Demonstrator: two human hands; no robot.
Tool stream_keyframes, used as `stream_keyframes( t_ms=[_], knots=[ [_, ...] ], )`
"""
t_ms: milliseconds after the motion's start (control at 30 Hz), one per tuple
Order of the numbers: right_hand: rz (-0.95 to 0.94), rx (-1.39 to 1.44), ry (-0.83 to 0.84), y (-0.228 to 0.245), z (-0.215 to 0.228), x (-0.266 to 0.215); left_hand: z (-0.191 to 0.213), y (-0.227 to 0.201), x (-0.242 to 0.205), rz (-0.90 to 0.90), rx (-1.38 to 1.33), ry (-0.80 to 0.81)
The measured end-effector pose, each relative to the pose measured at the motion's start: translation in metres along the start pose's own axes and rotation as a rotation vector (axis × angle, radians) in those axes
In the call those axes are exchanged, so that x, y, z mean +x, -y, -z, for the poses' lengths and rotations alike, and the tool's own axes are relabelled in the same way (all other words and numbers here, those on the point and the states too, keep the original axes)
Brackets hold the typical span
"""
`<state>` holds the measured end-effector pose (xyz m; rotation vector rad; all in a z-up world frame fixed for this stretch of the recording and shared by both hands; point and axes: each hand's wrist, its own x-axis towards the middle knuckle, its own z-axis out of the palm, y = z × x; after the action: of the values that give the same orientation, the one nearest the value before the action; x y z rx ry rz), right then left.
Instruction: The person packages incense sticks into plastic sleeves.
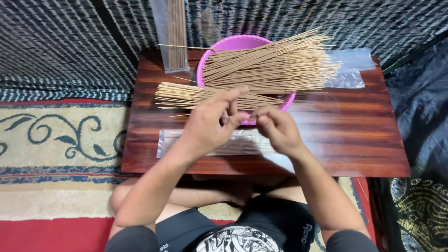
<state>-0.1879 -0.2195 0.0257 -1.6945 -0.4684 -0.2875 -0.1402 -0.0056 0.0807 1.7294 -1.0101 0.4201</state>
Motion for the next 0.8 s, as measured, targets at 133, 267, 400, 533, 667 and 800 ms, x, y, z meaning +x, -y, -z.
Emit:
stream_keyframes(
  t_ms=[133,267,400,533,667,800],
  knots=[
    [-0.186,-0.16,0.055,0.015,-0.047,-0.073,-0.021,-0.031,-0.087,0.204,-0.184,-0.006],
    [-0.315,-0.272,0.088,0.029,-0.072,-0.14,-0.028,-0.039,-0.173,0.628,-0.482,-0.099],
    [-0.408,-0.35,0.175,0.029,-0.086,-0.181,-0.048,-0.06,-0.212,0.739,-0.517,0.104],
    [-0.339,-0.43,0.077,0.008,-0.083,-0.194,-0.069,-0.003,-0.254,0.761,-0.622,-0.091],
    [-0.313,-0.536,0.029,0.018,-0.075,-0.2,-0.046,0.008,-0.259,0.831,-0.619,-0.245],
    [-0.406,-0.521,0.079,0.021,-0.087,-0.208,-0.061,-0.034,-0.259,0.781,-0.697,-0.151]
  ],
)
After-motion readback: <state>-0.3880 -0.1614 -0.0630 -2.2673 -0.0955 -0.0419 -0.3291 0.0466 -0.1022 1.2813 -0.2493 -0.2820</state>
